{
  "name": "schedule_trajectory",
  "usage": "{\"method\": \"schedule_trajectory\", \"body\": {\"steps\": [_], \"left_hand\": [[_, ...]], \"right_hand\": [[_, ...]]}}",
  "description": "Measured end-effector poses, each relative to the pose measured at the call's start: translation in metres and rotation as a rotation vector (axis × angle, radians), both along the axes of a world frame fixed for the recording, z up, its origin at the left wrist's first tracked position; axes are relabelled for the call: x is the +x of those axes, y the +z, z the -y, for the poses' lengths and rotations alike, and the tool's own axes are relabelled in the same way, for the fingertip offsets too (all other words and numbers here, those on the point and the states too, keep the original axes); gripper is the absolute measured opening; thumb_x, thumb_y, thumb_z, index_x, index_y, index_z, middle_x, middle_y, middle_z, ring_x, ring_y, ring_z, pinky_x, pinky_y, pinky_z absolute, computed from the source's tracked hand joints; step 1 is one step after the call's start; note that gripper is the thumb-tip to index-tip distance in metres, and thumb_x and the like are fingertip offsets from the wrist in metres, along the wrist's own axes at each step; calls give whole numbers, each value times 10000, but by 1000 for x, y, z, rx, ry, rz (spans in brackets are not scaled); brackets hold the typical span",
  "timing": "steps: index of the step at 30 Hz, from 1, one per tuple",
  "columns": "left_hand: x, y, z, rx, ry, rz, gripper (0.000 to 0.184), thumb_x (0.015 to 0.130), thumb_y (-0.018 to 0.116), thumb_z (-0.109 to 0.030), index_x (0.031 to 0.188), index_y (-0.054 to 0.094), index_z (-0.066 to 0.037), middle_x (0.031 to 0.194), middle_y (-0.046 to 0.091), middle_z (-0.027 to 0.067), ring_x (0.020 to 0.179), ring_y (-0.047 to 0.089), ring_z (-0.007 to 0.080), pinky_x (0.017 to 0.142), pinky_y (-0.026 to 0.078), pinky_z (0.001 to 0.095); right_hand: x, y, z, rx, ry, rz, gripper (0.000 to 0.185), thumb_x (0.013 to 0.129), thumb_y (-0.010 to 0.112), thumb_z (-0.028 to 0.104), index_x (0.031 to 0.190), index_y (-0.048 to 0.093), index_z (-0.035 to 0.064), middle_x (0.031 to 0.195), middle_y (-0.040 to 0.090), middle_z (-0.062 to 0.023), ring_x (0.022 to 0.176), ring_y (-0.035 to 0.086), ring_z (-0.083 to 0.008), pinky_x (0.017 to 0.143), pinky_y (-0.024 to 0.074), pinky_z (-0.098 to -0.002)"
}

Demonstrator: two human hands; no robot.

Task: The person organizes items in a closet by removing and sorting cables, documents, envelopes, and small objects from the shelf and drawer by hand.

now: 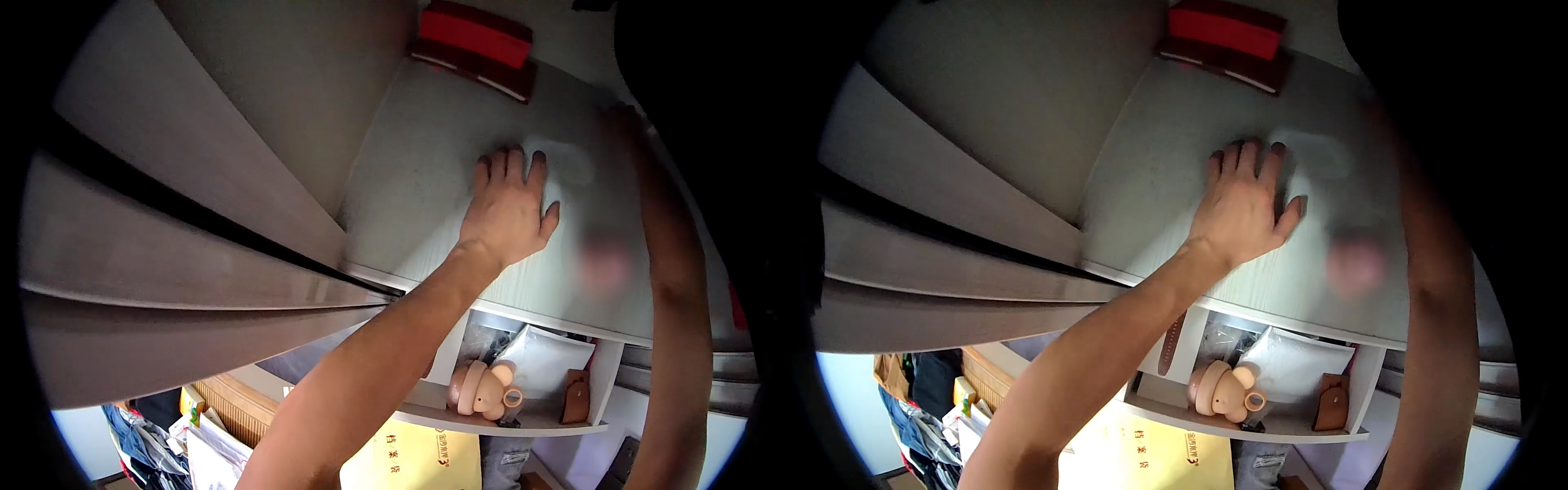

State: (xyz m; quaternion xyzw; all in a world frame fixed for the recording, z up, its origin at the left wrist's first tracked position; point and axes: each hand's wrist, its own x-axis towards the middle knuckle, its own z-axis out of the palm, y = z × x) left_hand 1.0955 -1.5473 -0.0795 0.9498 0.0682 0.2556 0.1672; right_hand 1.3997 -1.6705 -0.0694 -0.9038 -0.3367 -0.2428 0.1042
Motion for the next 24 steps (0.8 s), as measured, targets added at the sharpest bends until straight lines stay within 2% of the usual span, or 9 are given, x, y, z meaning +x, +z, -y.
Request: {"method": "schedule_trajectory", "body": {"steps": [11, 15, 18, 19, 20, 21, 22, 23, 24], "left_hand": [[1, 1, 0, -21, -18, 7, 600, 849, 502, -398, 1260, 444, 35, 1215, 454, 264, 1175, 404, 388, 1024, 277, 523], [1, 2, 1, -5, -9, 85, 506, 850, 508, -345, 1190, 490, 30, 1197, 483, 241, 1143, 435, 367, 1000, 298, 511], [-17, 17, -3, -280, -165, 241, 353, 872, 521, -261, 1070, 587, 24, 1157, 550, 203, 1140, 478, 331, 996, 325, 452], [-30, 20, 6, -478, -152, 259, 352, 872, 532, -268, 1062, 598, 22, 1173, 560, 176, 1138, 493, 315, 975, 353, 439], [-46, 30, 15, -948, -276, 180, 472, 881, 480, -387, 1126, 563, 7, 1219, 541, 162, 1129, 509, 300, 963, 382, 430], [-62, 40, 23, -1647, -372, 232, 592, 889, 428, -506, 1191, 528, -7, 1264, 521, 148, 1121, 525, 285, 952, 412, 420], [-78, 50, 32, -2150, -282, 312, 711, 898, 376, -625, 1256, 494, -22, 1309, 501, 133, 1112, 541, 270, 940, 441, 411], [-118, 75, 34, -2336, -417, 182, 895, 831, 268, -769, 1334, 415, -43, 1342, 462, 163, 1179, 495, 283, 1014, 388, 423], [-153, 79, 40, -2318, -545, 185, 1001, 772, 266, -829, 1382, 351, -40, 1390, 413, 154, 1265, 416, 298, 1055, 339, 444]], "right_hand": [[-25, 8, 19, 59, 31, 70, 273, 749, 592, 11, 999, 690, 60, 1081, 651, -149, 998, 634, -263, 866, 497, -344], [-104, 20, 44, 155, 126, 134, 283, 739, 589, -23, 988, 696, 59, 1078, 654, -149, 995, 638, -259, 861, 502, -336], [-195, 31, 65, 226, 219, 179, 293, 731, 586, -48, 979, 700, 58, 1075, 656, -149, 993, 641, -256, 857, 505, -330], [-228, 34, 70, 247, 254, 188, 296, 729, 586, -57, 977, 701, 57, 1075, 656, -149, 993, 642, -255, 856, 507, -329], [-260, 38, 75, 267, 291, 193, 300, 726, 585, -65, 974, 702, 57, 1074, 657, -149, 992, 643, -254, 855, 508, -327], [-293, 43, 79, 278, 326, 200, 304, 724, 584, -74, 971, 704, 57, 1073, 658, -149, 992, 644, -253, 854, 509, -325], [-324, 48, 81, 291, 363, 202, 308, 721, 583, -83, 968, 705, 56, 1072, 658, -150, 991, 645, -251, 853, 510, -323], [-354, 55, 82, 295, 403, 217, 313, 719, 582, -91, 965, 706, 56, 1072, 659, -150, 990, 646, -250, 851, 511, -321], [-386, 73, 77, 340, 445, 115, 359, 689, 571, -91, 966, 709, 91, 1104, 647, -141, 1004, 636, -261, 866, 505, -322]]}}
